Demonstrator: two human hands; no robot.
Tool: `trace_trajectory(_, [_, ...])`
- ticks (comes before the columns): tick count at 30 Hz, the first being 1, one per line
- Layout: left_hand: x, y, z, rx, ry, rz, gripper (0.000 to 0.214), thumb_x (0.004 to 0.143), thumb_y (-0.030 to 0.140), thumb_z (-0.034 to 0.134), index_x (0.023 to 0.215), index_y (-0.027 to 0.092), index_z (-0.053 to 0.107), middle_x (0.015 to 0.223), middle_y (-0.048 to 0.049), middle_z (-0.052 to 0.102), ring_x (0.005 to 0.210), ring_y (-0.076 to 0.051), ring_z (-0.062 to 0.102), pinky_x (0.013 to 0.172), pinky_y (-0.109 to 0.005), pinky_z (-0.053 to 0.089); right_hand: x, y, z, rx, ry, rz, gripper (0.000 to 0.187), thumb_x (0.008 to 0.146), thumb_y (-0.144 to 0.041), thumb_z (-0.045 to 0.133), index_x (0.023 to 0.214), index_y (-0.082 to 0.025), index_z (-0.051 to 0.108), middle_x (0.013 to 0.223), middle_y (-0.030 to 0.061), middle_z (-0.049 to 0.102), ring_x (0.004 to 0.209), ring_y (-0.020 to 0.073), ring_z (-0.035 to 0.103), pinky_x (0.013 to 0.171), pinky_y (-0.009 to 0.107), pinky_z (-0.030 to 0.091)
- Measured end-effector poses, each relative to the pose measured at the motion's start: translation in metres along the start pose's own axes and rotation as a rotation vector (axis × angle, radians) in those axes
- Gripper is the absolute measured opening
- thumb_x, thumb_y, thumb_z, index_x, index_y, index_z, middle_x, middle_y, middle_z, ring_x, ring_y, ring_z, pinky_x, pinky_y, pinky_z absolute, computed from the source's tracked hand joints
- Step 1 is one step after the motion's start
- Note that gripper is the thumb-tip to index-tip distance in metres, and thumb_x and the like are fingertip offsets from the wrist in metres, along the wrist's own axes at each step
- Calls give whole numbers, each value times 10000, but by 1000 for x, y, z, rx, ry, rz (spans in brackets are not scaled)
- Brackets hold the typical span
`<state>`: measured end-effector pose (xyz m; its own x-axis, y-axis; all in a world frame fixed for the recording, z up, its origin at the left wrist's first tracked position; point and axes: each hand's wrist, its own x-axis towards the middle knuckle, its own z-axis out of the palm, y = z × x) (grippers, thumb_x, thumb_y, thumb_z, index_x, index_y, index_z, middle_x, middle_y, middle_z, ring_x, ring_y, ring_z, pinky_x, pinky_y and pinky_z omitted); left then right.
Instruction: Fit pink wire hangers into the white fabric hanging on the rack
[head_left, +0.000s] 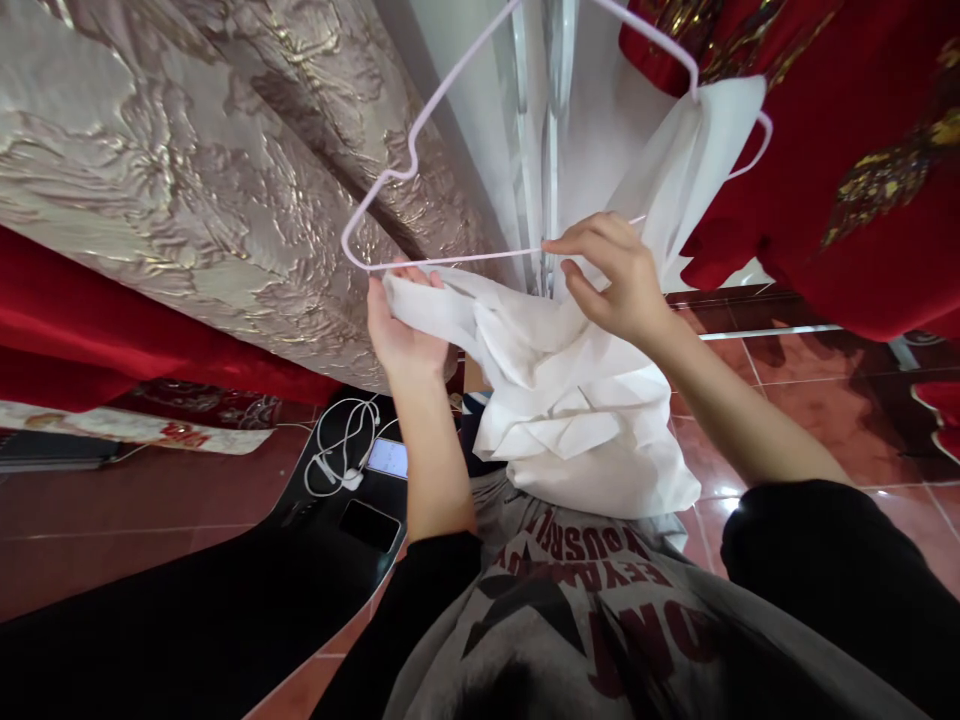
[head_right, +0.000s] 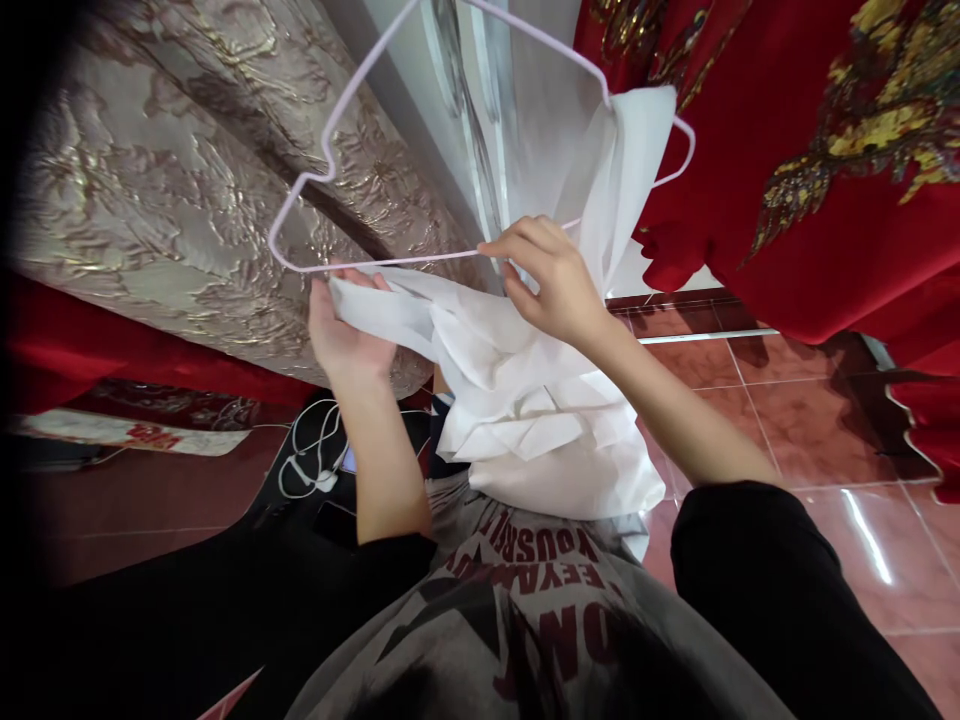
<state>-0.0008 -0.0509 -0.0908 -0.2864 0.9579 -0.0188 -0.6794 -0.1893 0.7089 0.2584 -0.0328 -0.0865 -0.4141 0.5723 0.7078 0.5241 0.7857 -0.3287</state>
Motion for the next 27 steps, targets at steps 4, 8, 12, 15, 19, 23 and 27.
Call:
trace_trajectory(4, [-29,-19,36,-203,-177,36,499,1098,439,214,1054,202,651,1191,-41,683,1218,-163,592,1046,-296,487,0,-11,12,13,45,3,317,979,-361,437,1239,-265,591,1122,71,624,1104,220,593,1062,551,469])
trace_trajectory(8, [-34,-28,54,-128,-187,190,375,1101,352,317,943,188,616,786,-31,599,927,-161,652,962,-302,497,1,-29,11,77,180,35,243,979,-351,452,1101,-252,639,1089,50,648,1088,198,619,1035,493,508])
trace_trajectory(12, [-33,-38,52,-55,-184,291,365,1099,336,335,880,193,589,698,-27,484,779,-166,615,728,-274,507,-12,-29,-2,111,797,244,240,951,-336,525,1164,-256,601,1257,42,559,1278,193,536,1172,453,405])
trace_trajectory(15, [-36,-45,51,-63,-203,301,331,1079,362,413,864,196,603,696,-34,469,771,-178,607,636,-258,486,-32,-10,-9,210,945,474,506,838,-297,649,1320,-256,503,1413,51,452,1445,224,388,1254,486,274])
trace_trajectory(19, [-39,-50,52,-64,-218,307,289,1030,425,529,870,204,626,708,-35,475,782,-187,619,601,-243,488,-50,10,-5,414,631,561,442,822,-412,675,1190,-198,558,1184,81,596,1191,216,608,1109,502,469])
trace_trajectory(23, [-37,-48,50,-31,-197,304,295,1007,452,562,851,211,629,692,-38,469,759,-190,621,583,-239,487,-47,-1,-2,362,649,534,463,832,-485,679,1179,-204,558,1147,63,604,1144,183,619,1079,453,494])
trace_trajectory(27, [-35,-43,47,9,-170,290,315,1004,475,552,833,219,620,674,-41,483,739,-191,624,566,-239,477,-42,-15,-7,374,612,672,404,819,-539,686,928,-159,603,879,34,603,894,158,627,889,387,548])
